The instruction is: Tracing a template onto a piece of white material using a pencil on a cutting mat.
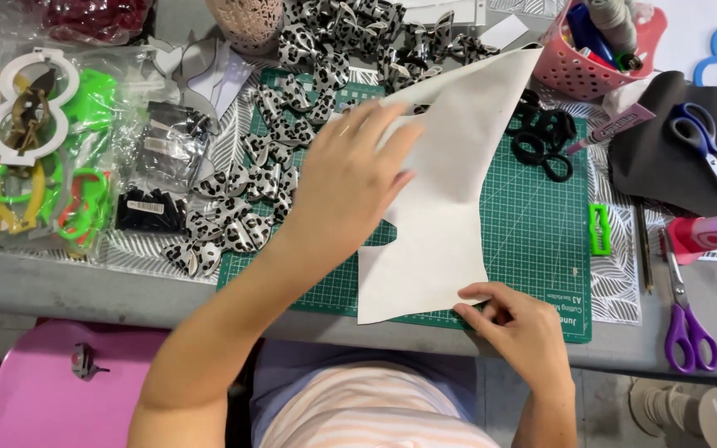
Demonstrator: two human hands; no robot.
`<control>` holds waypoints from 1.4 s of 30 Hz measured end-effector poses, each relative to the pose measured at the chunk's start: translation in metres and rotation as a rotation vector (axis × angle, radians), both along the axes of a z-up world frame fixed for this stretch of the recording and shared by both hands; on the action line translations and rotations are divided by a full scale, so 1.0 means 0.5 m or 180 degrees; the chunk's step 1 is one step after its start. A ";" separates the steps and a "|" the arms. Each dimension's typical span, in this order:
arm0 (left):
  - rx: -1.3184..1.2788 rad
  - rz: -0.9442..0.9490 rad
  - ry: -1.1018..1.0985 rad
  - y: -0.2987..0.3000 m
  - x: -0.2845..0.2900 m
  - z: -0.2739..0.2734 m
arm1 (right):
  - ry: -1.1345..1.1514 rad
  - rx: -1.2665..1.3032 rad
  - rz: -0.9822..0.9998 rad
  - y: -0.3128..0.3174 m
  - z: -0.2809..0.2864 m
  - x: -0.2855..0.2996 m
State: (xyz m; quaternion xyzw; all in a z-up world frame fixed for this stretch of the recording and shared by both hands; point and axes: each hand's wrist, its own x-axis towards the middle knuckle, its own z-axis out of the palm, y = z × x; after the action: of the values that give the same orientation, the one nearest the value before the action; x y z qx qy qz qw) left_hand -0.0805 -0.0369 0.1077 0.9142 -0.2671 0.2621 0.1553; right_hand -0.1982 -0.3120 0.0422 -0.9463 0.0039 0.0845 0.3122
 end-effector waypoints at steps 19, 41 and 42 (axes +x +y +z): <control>-0.0437 -0.0506 0.0903 0.030 -0.236 -0.169 | -0.2195 -0.0578 0.1341 0.072 0.021 0.022; -0.1070 0.0261 0.0770 0.082 -0.279 -0.195 | -0.0692 -0.0957 -0.1390 -0.210 0.010 0.116; -0.1100 0.0267 0.0684 0.087 -0.278 -0.197 | -0.0787 -0.0878 -0.1562 -0.201 0.016 0.111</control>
State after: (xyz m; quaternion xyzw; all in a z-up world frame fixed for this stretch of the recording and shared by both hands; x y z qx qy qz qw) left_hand -0.2197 0.0064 0.0093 0.9070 -0.1618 0.2112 0.3264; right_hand -0.1424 -0.4124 0.0502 -0.9536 0.2058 -0.1105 0.1899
